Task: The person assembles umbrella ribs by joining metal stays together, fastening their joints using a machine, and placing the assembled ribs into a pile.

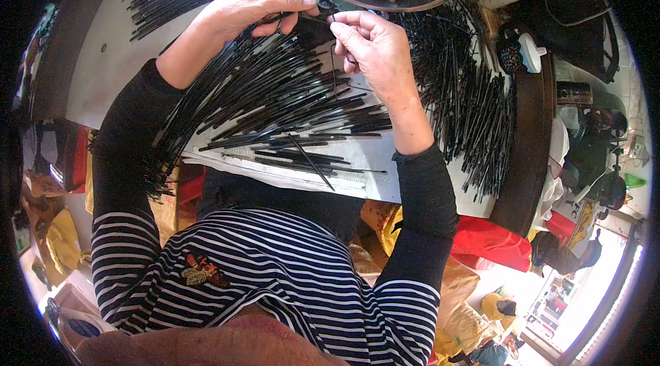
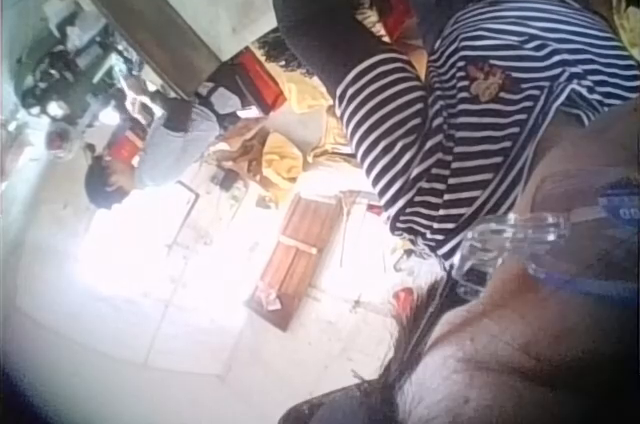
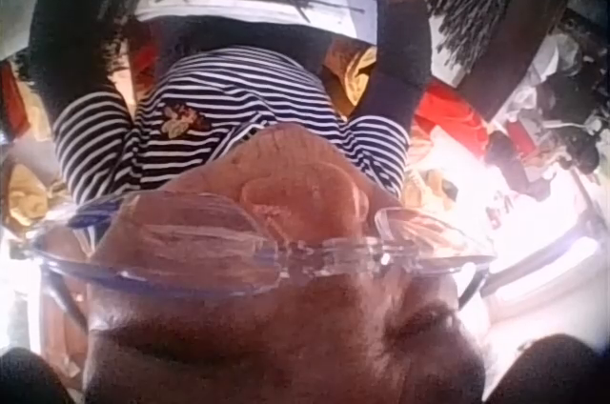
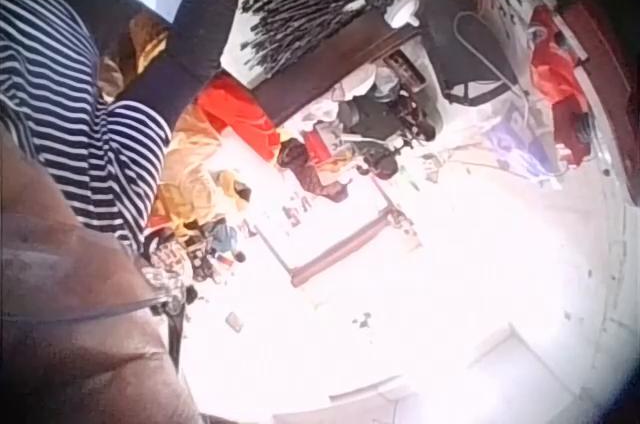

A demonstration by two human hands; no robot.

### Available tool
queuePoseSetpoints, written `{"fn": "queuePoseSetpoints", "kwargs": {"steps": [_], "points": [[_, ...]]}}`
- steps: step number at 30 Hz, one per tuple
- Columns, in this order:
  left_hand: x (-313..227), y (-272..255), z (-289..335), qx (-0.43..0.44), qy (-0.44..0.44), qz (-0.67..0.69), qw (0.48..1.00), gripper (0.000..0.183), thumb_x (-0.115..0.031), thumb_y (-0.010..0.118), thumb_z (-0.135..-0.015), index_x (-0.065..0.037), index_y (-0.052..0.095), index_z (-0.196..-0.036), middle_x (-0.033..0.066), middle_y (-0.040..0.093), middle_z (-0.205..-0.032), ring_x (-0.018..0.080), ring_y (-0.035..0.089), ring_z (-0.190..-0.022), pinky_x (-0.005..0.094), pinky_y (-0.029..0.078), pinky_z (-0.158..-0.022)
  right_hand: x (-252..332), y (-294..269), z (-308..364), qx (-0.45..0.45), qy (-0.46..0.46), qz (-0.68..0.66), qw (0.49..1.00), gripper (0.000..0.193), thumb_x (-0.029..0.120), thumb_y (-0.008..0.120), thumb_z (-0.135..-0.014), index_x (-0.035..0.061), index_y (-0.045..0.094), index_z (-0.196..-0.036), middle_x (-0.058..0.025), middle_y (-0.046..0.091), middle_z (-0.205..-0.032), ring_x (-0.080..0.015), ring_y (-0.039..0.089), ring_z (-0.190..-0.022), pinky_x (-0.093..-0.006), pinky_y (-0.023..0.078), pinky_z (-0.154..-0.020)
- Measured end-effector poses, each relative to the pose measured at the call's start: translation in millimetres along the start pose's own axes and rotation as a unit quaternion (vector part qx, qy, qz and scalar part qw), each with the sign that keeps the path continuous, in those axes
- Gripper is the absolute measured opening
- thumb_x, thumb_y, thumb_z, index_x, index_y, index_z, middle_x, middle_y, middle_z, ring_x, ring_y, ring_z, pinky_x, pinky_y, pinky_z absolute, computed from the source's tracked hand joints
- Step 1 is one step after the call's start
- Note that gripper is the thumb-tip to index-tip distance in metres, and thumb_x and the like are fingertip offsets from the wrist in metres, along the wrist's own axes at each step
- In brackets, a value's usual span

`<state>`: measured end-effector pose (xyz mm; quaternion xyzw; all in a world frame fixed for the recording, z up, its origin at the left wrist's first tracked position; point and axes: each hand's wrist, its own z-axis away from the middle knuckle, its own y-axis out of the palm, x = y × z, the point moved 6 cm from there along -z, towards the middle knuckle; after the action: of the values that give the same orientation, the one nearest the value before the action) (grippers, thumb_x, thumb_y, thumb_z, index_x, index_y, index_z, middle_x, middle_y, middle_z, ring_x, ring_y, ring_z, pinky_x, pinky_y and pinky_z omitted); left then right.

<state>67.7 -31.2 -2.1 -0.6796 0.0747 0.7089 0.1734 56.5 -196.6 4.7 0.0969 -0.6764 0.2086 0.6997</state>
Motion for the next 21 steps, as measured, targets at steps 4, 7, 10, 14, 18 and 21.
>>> {"fn": "queuePoseSetpoints", "kwargs": {"steps": [4, 7, 10, 14, 18, 21], "points": [[1.7, 3.9, 1.7, -0.005, 0.0, -0.008, 1.0, 0.037, -0.034, 0.062, -0.084, 0.001, 0.065, -0.094, 0.0016, 0.054, -0.055, 0.0023, 0.037, -0.036, 0.0155, 0.027, -0.034, -4.4, -0.6, 2.0, -0.002, 0.005, 0.005, 1.0, 0.021, 0.016, 0.06, -0.085, -0.0006, 0.062, -0.098, -0.0006, 0.058, -0.064, -0.003, 0.048, -0.048, -0.0152, 0.038, -0.044], [-3.7, 0.9, 3.4, -0.013, 0.013, -0.008, 1.0, 0.037, -0.034, 0.062, -0.084, 0.002, 0.065, -0.095, 0.0017, 0.054, -0.055, 0.0022, 0.037, -0.035, 0.0154, 0.026, -0.034, -0.8, -0.3, 1.1, -0.009, -0.004, -0.009, 1.0, 0.021, 0.016, 0.06, -0.085, -0.0007, 0.062, -0.098, -0.0005, 0.057, -0.064, -0.003, 0.047, -0.048, -0.0154, 0.038, -0.044], [-2.5, 1.6, 0.4, -0.001, 0.013, 0.008, 1.0, 0.037, -0.034, 0.062, -0.084, 0.002, 0.065, -0.095, 0.0018, 0.054, -0.055, 0.0022, 0.036, -0.035, 0.0154, 0.026, -0.034, 0.8, -1.9, -0.5, -0.006, -0.008, -0.009, 1.0, 0.021, 0.016, 0.06, -0.085, -0.0009, 0.062, -0.098, -0.0004, 0.057, -0.065, -0.003, 0.047, -0.048, -0.0155, 0.038, -0.044], [-0.6, 0.7, -0.8, -0.004, 0.009, 0.016, 1.0, 0.037, -0.033, 0.063, -0.083, 0.002, 0.065, -0.094, 0.0017, 0.053, -0.055, 0.0021, 0.035, -0.035, 0.0157, 0.025, -0.034, -3.5, -3.0, -2.2, -0.002, 0.006, -0.026, 1.0, 0.022, 0.016, 0.061, -0.085, -0.0008, 0.062, -0.099, -0.0005, 0.057, -0.064, -0.0033, 0.047, -0.048, -0.0156, 0.037, -0.043], [-1.9, 1.9, -2.4, 0.003, 0.005, 0.013, 1.0, 0.036, -0.032, 0.062, -0.084, 0.002, 0.065, -0.093, 0.0016, 0.053, -0.054, 0.0021, 0.035, -0.035, 0.0159, 0.024, -0.034, 0.8, -3.9, -1.4, 0.002, 0.007, -0.021, 1.0, 0.021, 0.016, 0.061, -0.085, -0.0004, 0.062, -0.098, -0.0006, 0.057, -0.064, -0.0036, 0.047, -0.048, -0.0157, 0.037, -0.043], [-0.8, 1.2, -2.9, -0.001, 0.0, 0.012, 1.0, 0.035, -0.032, 0.062, -0.084, 0.002, 0.065, -0.093, 0.0014, 0.053, -0.054, 0.002, 0.035, -0.034, 0.0158, 0.024, -0.034, 0.4, -3.9, -1.2, 0.004, 0.016, -0.018, 1.0, 0.02, 0.016, 0.061, -0.085, -0.0002, 0.062, -0.098, -0.0007, 0.057, -0.065, -0.0039, 0.048, -0.048, -0.0158, 0.037, -0.043]]}}
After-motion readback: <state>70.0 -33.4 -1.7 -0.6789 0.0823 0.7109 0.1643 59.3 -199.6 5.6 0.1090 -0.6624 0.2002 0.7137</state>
